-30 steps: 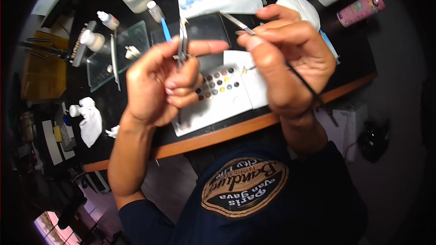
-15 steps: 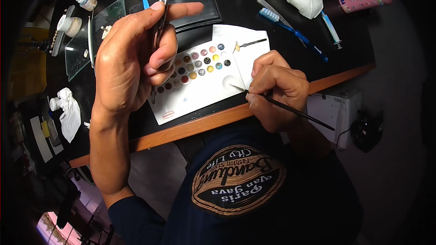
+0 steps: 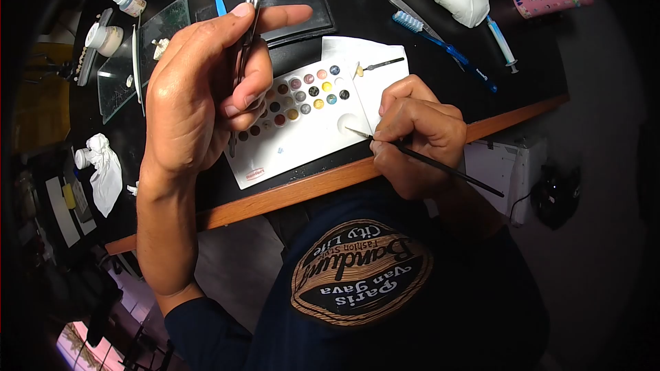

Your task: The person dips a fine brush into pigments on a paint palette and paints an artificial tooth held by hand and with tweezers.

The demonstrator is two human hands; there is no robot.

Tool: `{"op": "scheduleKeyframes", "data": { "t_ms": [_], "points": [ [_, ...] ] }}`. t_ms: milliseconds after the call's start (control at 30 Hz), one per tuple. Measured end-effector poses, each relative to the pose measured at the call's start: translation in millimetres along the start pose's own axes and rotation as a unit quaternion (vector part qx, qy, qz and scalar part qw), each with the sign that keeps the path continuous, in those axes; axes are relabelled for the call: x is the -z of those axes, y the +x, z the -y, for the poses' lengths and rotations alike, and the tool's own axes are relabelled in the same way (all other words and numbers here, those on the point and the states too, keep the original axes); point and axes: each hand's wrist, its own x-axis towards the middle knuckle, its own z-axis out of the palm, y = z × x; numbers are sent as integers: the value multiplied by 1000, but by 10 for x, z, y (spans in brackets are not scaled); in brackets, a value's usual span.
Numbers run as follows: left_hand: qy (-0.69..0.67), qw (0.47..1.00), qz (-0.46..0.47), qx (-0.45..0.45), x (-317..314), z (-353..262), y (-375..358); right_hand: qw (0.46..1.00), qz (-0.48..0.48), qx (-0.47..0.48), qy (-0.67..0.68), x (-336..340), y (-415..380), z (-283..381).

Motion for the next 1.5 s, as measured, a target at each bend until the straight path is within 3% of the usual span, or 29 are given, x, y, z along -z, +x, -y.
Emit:
{"op": "scheduleKeyframes", "data": {
  "t_ms": [267, 367, 600, 833, 1500],
  "points": [
    [6, 999, 36, 36, 33, -17, -5, 993, -53, 104, 4, 104, 298, 140],
    [-57, 994, 78, 46, 69, -4, -24, 984, -91, 151, 39, 75, 605, 234],
    [-39, 993, 111, 19, 53, -8, -49, 967, -125, 211, 64, -204, 901, 204],
    [-104, 987, 120, 33, 81, -6, -57, 961, -73, 266, 0, -157, 931, 174],
    [-63, 992, 103, 38, 82, 12, -46, 963, -68, 261, 2, -152, 955, 161]
  ]
}}
